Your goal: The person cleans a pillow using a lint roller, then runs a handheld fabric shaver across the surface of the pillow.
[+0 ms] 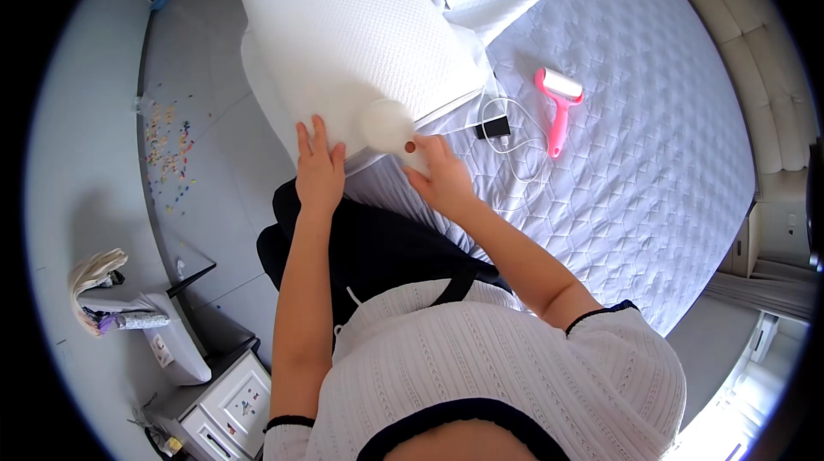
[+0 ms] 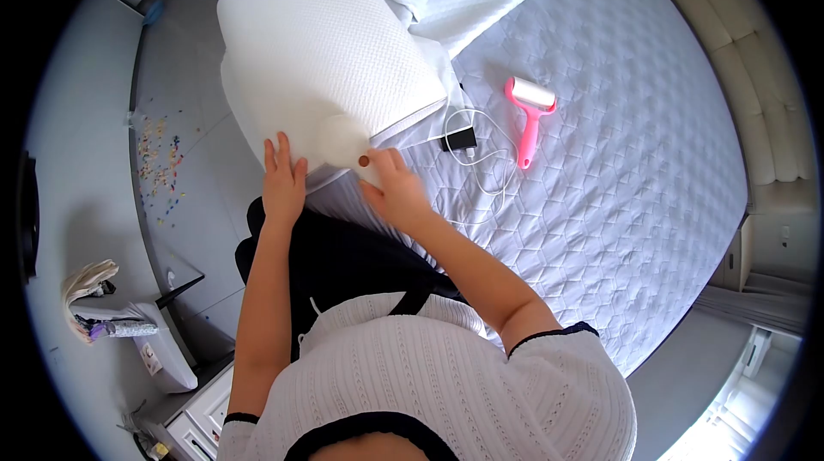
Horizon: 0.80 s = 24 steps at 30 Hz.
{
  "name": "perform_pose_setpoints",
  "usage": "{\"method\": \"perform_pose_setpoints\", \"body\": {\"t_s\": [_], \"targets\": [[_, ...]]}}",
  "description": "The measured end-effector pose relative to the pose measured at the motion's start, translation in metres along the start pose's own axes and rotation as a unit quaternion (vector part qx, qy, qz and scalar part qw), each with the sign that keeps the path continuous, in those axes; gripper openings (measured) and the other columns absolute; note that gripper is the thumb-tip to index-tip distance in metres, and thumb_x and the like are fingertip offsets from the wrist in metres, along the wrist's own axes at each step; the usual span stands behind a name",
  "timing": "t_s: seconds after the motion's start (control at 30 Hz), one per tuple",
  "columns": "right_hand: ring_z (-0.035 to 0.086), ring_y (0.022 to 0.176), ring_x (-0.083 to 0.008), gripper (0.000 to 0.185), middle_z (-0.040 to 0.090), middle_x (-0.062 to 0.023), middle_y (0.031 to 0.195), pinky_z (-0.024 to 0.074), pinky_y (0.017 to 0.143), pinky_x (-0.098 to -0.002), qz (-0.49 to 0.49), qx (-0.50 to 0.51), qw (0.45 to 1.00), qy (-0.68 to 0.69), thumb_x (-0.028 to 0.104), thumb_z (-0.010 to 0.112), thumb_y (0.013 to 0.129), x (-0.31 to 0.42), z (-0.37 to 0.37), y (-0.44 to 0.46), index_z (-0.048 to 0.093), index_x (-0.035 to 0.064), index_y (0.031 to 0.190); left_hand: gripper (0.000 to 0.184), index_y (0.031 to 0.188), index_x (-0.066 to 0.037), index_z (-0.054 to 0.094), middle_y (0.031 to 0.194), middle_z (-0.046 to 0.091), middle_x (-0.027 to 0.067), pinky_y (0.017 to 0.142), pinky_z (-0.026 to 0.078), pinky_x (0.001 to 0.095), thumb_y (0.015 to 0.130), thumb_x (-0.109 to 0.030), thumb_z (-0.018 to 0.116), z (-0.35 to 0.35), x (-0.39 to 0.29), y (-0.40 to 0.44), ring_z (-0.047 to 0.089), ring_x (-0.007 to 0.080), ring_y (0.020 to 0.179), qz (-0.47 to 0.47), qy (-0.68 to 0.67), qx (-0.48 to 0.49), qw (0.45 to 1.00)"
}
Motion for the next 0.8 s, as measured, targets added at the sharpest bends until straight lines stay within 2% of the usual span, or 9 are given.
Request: {"method": "perform_pose_setpoints", "body": {"t_s": [0.07,0.13,0.3,0.43,0.53,0.6,0.7,0.77,0.8], "targets": [[0.063,0.087,-0.0375,0.048,0.058,-0.0119,0.109,0.0521,0.071,-0.0452,0.010,0.006,1.000,-0.017,0.013,0.069,0.080,-0.014,-0.010,0.000,0.047,0.0096,0.122,0.061,0.152,-0.016,0.024,0.151,0.022,0.0308,0.098,0.046,0.0445,0.099,-0.036,0.046,0.002,0.003,-0.002,0.045,0.0453,0.127,0.007,0.027,-0.013,1.000],[0.064,0.088,-0.0370,0.048,0.060,-0.0121,0.108,0.0527,0.073,-0.0442,-0.041,-0.092,0.994,-0.033,0.011,0.070,0.079,-0.036,-0.028,0.003,0.048,0.0079,0.122,0.061,0.153,-0.017,0.023,0.151,0.022,0.0307,0.097,0.046,0.0442,0.099,-0.037,0.045,0.001,0.003,-0.003,0.046,0.0449,0.127,-0.005,0.025,-0.003,1.000],[0.064,0.092,-0.0353,0.048,0.062,-0.0138,0.109,0.0530,0.076,-0.0418,0.001,-0.227,0.972,-0.059,0.007,0.071,0.079,-0.073,-0.062,0.010,0.049,0.0021,0.121,0.061,0.154,-0.020,0.020,0.152,0.023,0.0303,0.095,0.048,0.0435,0.100,-0.039,0.043,0.003,0.001,-0.005,0.046,0.0445,0.128,-0.030,0.004,0.016,0.999],[0.064,0.090,-0.0351,0.049,0.062,-0.0146,0.110,0.0529,0.074,-0.0408,0.061,-0.226,0.972,-0.022,0.006,0.072,0.078,-0.077,-0.055,0.005,0.048,0.0015,0.121,0.061,0.154,-0.021,0.019,0.152,0.022,0.0305,0.095,0.048,0.0442,0.100,-0.039,0.042,0.002,0.001,-0.006,0.045,0.0440,0.129,-0.046,-0.002,0.020,0.999],[0.064,0.085,-0.0340,0.049,0.061,-0.0137,0.110,0.0528,0.072,-0.0403,-0.011,-0.175,0.984,0.015,0.007,0.072,0.079,-0.065,-0.023,-0.007,0.048,0.0043,0.121,0.061,0.154,-0.022,0.018,0.152,0.022,0.0307,0.096,0.047,0.0443,0.100,-0.039,0.042,0.002,0.001,-0.006,0.043,0.0438,0.130,-0.054,-0.001,0.028,0.998],[0.064,0.089,-0.0342,0.052,0.061,-0.0124,0.109,0.0528,0.072,-0.0393,-0.009,-0.092,0.994,0.050,0.008,0.073,0.078,-0.045,-0.003,-0.015,0.045,0.0057,0.122,0.062,0.154,-0.022,0.018,0.152,0.022,0.0308,0.097,0.047,0.0442,0.100,-0.039,0.042,0.004,0.001,-0.006,0.042,0.0438,0.131,-0.053,0.000,0.028,0.998],[0.064,0.090,-0.0339,0.052,0.062,-0.0115,0.109,0.0532,0.071,-0.0391,-0.038,-0.059,0.996,0.056,0.009,0.073,0.078,-0.028,0.015,-0.022,0.045,0.0057,0.122,0.062,0.154,-0.022,0.018,0.152,0.022,0.0309,0.097,0.046,0.0441,0.100,-0.039,0.042,0.007,0.004,-0.006,0.040,0.0437,0.133,-0.048,0.001,0.020,0.999],[0.064,0.090,-0.0342,0.052,0.062,-0.0113,0.109,0.0536,0.071,-0.0392,-0.026,-0.050,0.996,0.064,0.009,0.073,0.078,-0.025,0.015,-0.023,0.045,0.0058,0.122,0.061,0.153,-0.020,0.021,0.149,0.026,0.0323,0.089,0.050,0.0467,0.099,-0.038,0.045,0.008,0.006,-0.007,0.055,0.0448,0.116,-0.018,0.027,-0.015,0.999],[0.064,0.090,-0.0344,0.052,0.062,-0.0111,0.108,0.0539,0.071,-0.0393,-0.015,-0.043,0.996,0.071,0.009,0.073,0.078,-0.025,0.014,-0.023,0.046,0.0060,0.122,0.061,0.153,-0.020,0.021,0.149,0.026,0.0323,0.089,0.050,0.0467,0.099,-0.038,0.045,0.007,0.005,-0.007,0.055,0.0448,0.116,-0.018,0.028,-0.014,0.999]]}}
Point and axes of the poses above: each hand's wrist, its own y-axis towards the middle knuckle, its own z-axis out of the palm, x = y × z, the point moved 2 cm from there along y, towards the middle knuckle
